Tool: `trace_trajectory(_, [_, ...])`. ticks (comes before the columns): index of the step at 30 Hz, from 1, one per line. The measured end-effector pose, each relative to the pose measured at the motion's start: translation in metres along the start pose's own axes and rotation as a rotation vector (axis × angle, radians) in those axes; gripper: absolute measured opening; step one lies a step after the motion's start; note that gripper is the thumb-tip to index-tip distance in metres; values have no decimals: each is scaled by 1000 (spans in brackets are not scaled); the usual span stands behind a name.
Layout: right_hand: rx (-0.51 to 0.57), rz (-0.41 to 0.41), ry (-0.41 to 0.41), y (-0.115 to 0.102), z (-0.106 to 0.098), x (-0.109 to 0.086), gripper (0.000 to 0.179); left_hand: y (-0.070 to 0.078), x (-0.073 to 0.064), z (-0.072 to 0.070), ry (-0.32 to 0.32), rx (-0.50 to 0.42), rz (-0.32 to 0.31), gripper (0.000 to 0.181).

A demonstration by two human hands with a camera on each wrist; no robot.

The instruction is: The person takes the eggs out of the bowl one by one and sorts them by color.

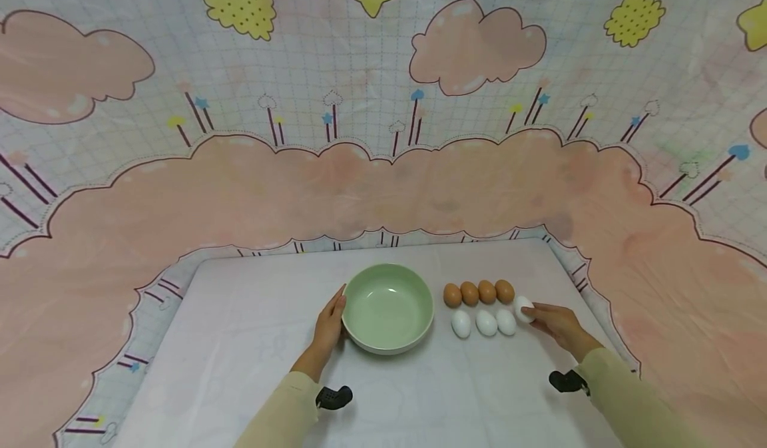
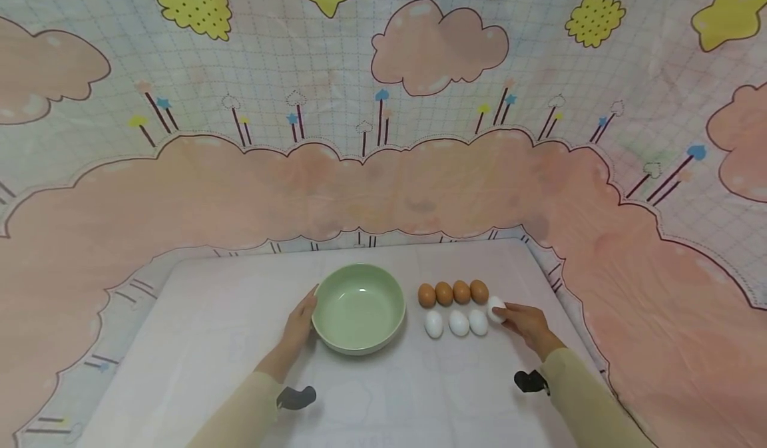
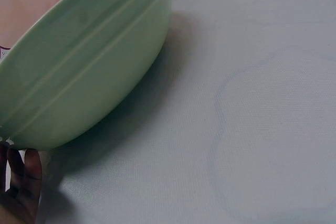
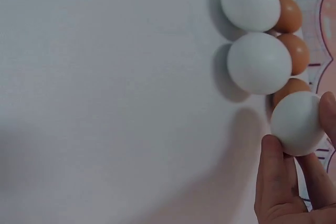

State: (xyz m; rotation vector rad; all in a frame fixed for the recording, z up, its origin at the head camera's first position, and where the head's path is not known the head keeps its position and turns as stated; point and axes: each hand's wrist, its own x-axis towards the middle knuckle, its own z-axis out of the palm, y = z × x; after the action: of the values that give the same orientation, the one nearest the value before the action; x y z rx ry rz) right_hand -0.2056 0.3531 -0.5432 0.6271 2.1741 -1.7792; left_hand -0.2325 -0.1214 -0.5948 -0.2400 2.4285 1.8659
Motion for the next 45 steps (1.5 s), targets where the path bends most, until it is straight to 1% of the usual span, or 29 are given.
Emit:
trace_trajectory(7, [13, 4, 71, 12, 3, 0, 75, 1, -1, 0, -8, -11, -13, 55])
trace_trajectory(10, [-21, -5, 80, 18, 3, 0, 72, 1, -2, 0, -16, -4, -14, 55])
trace_trajectory(13, [-67, -32, 98, 25, 4, 1, 69, 1, -3, 0, -20, 0, -14, 55])
trace_trajectory(18, [-168, -73, 159, 32, 9, 2, 69, 0, -2, 0, -20, -8, -16, 55])
trace_trajectory(21, [-203, -78, 181, 34, 13, 1, 69, 1, -2, 0, -19, -10, -16, 55])
trace_trajectory(29, [-161, -85, 200, 37, 18, 0, 70, 2, 0, 1, 1, -8, -19, 53])
trace_trajectory(34, [-137, -72, 221, 40, 20, 1, 73, 1, 1, 1, 5, -16, -5, 52])
trace_trajectory(36, [-154, -71, 235, 41, 21, 1, 74, 0, 1, 1, 2, -14, 3, 53])
trace_trajectory(40, [-190, -71, 265, 43, 22, 3, 76, 0, 1, 1, 0, -11, 1, 53])
trace_trajectory(45, [-181, -65, 268, 44, 22, 4, 79, 0, 0, 0, -9, -17, -14, 55])
